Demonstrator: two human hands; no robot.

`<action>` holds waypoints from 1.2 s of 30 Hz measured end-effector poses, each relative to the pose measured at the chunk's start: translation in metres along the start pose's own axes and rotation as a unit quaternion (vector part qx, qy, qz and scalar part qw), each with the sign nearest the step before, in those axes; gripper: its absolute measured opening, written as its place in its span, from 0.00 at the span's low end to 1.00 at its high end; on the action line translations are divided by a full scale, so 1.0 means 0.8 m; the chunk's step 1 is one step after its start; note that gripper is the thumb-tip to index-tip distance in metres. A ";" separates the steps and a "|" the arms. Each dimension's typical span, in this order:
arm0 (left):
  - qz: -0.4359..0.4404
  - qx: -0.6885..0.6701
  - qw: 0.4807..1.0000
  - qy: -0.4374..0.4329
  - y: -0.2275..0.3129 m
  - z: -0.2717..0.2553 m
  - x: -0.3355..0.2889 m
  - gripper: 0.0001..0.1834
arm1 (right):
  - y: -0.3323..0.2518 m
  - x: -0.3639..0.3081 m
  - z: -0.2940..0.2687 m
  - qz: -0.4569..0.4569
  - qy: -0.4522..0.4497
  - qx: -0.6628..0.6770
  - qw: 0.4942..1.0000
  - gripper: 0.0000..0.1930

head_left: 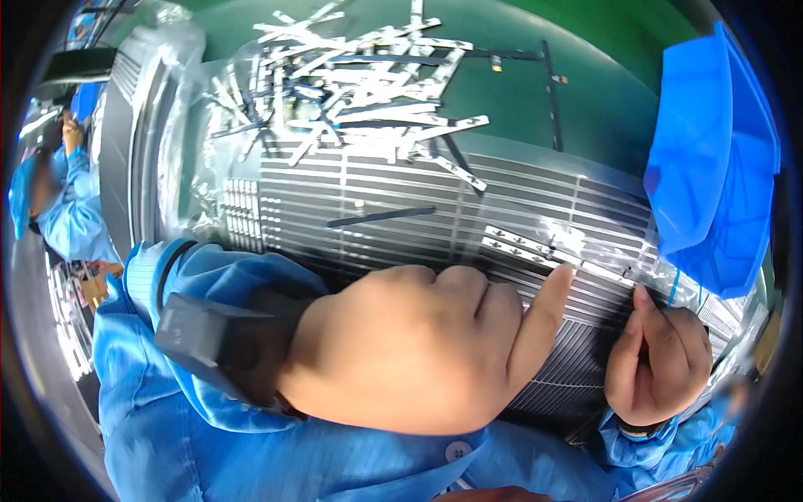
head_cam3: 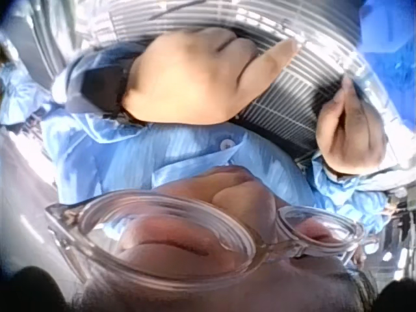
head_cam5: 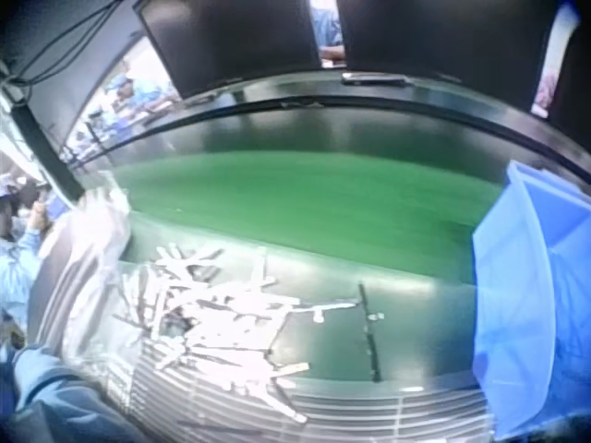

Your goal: Assembling electronic components by manually placing small circuit strips onto a larger base plate.

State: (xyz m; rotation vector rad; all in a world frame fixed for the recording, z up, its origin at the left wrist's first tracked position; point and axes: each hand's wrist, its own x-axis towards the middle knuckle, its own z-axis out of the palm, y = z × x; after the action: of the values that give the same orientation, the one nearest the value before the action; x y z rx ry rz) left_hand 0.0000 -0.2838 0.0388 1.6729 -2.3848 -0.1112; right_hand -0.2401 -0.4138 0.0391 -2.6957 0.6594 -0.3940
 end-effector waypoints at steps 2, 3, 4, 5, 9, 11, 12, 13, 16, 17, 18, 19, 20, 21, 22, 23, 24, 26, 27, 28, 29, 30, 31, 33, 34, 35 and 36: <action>-0.054 -0.022 0.996 0.062 -0.005 -0.019 -0.002 0.22 | -0.003 0.010 0.001 -0.043 0.003 -0.005 0.999 0.12; -0.075 -0.048 0.987 0.133 -0.016 -0.015 -0.004 0.19 | -0.009 0.012 0.001 -0.067 0.003 -0.023 0.997 0.11; -0.074 -0.058 0.989 0.114 -0.035 -0.020 -0.004 0.18 | -0.016 0.008 0.005 -0.092 0.011 0.018 0.996 0.09; -0.066 -0.073 0.990 0.100 -0.056 -0.028 -0.003 0.17 | -0.031 0.011 -0.002 -0.123 -0.016 0.031 0.992 0.13; -0.057 -0.142 0.987 0.041 -0.077 -0.029 0.001 0.14 | -0.078 0.043 0.009 -0.047 -0.094 0.032 0.994 0.19; -0.074 -0.182 0.981 0.010 -0.077 -0.030 0.000 0.14 | -0.088 0.059 0.020 -0.070 -0.071 0.007 0.995 0.19; -0.044 -0.165 0.985 0.032 -0.080 -0.022 -0.004 0.13 | -0.084 0.061 0.027 -0.085 -0.062 0.007 0.994 0.19; -0.046 -0.164 0.985 0.032 -0.080 -0.018 -0.005 0.13 | -0.080 0.062 0.034 -0.086 -0.061 0.008 0.994 0.19; -0.010 -0.152 0.986 0.073 -0.079 -0.009 -0.006 0.13 | -0.073 0.060 0.037 -0.092 -0.047 -0.044 0.994 0.19; 0.005 -0.144 0.987 0.068 -0.080 -0.009 -0.007 0.14 | -0.071 0.057 0.037 -0.084 -0.029 -0.045 0.995 0.19; 0.022 -0.138 0.988 0.063 -0.081 -0.007 -0.005 0.15 | -0.064 0.058 0.037 -0.087 -0.029 -0.037 0.995 0.19; 0.021 -0.139 0.988 0.060 -0.081 -0.003 -0.005 0.15 | -0.058 0.060 0.036 -0.091 -0.029 -0.029 0.995 0.19; 0.046 -0.138 0.986 0.082 -0.082 0.002 -0.007 0.16 | -0.057 0.061 0.035 -0.088 -0.028 -0.027 0.995 0.19; 0.070 -0.136 0.983 0.104 -0.082 0.005 -0.007 0.17 | -0.055 0.062 0.033 -0.084 -0.039 -0.014 0.996 0.19; 0.072 -0.136 0.983 0.099 -0.077 0.001 -0.007 0.17 | -0.055 0.063 0.032 -0.080 -0.050 -0.001 0.996 0.20; 0.025 -0.126 0.990 0.065 -0.067 -0.006 -0.008 0.17 | -0.055 0.064 0.032 -0.076 -0.048 0.004 0.996 0.20; -0.022 -0.114 0.993 0.029 -0.063 -0.010 -0.007 0.17 | -0.056 0.065 0.033 -0.074 -0.045 0.009 0.996 0.19; 0.022 -0.068 0.996 0.058 -0.065 -0.003 -0.007 0.16 | -0.056 0.066 0.036 -0.074 -0.037 0.018 0.996 0.19; 0.065 -0.022 0.993 0.093 -0.065 -0.001 -0.007 0.16 | -0.055 0.068 0.037 -0.071 -0.035 0.023 0.997 0.19; 0.055 -0.017 0.995 0.084 -0.063 -0.002 -0.007 0.16 | -0.053 0.071 0.037 -0.082 -0.045 0.027 0.995 0.19; 0.058 -0.016 0.995 0.079 -0.063 -0.002 -0.007 0.16 | -0.052 0.072 0.038 -0.092 -0.053 0.029 0.994 0.19; 0.069 0.000 0.994 0.081 -0.065 -0.002 -0.008 0.17 | -0.051 0.072 0.041 -0.091 -0.050 0.043 0.994 0.20; 0.081 0.017 0.993 0.084 -0.065 -0.002 -0.009 0.17 | -0.050 0.072 0.043 -0.090 -0.046 0.047 0.994 0.20; 0.091 0.009 0.993 0.073 -0.065 -0.003 -0.005 0.16 | -0.052 0.070 0.041 -0.084 -0.042 0.032 0.995 0.19; 0.094 0.003 0.993 0.066 -0.064 -0.003 -0.003 0.16 | -0.052 0.067 0.041 -0.084 -0.032 0.028 0.996 0.18; 0.095 0.010 0.994 0.059 -0.062 -0.006 -0.004 0.16 | -0.051 0.066 0.045 -0.085 -0.025 0.035 0.995 0.18; 0.064 -0.008 0.997 0.042 -0.060 -0.009 -0.004 0.16 | -0.050 0.065 0.049 -0.087 -0.017 0.037 0.995 0.18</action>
State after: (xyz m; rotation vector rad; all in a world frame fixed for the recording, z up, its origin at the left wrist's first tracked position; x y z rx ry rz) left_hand 0.0466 -0.2965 0.0365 1.4842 -2.4138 -0.0376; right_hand -0.1670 -0.3957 0.0289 -2.6906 0.3945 -0.4067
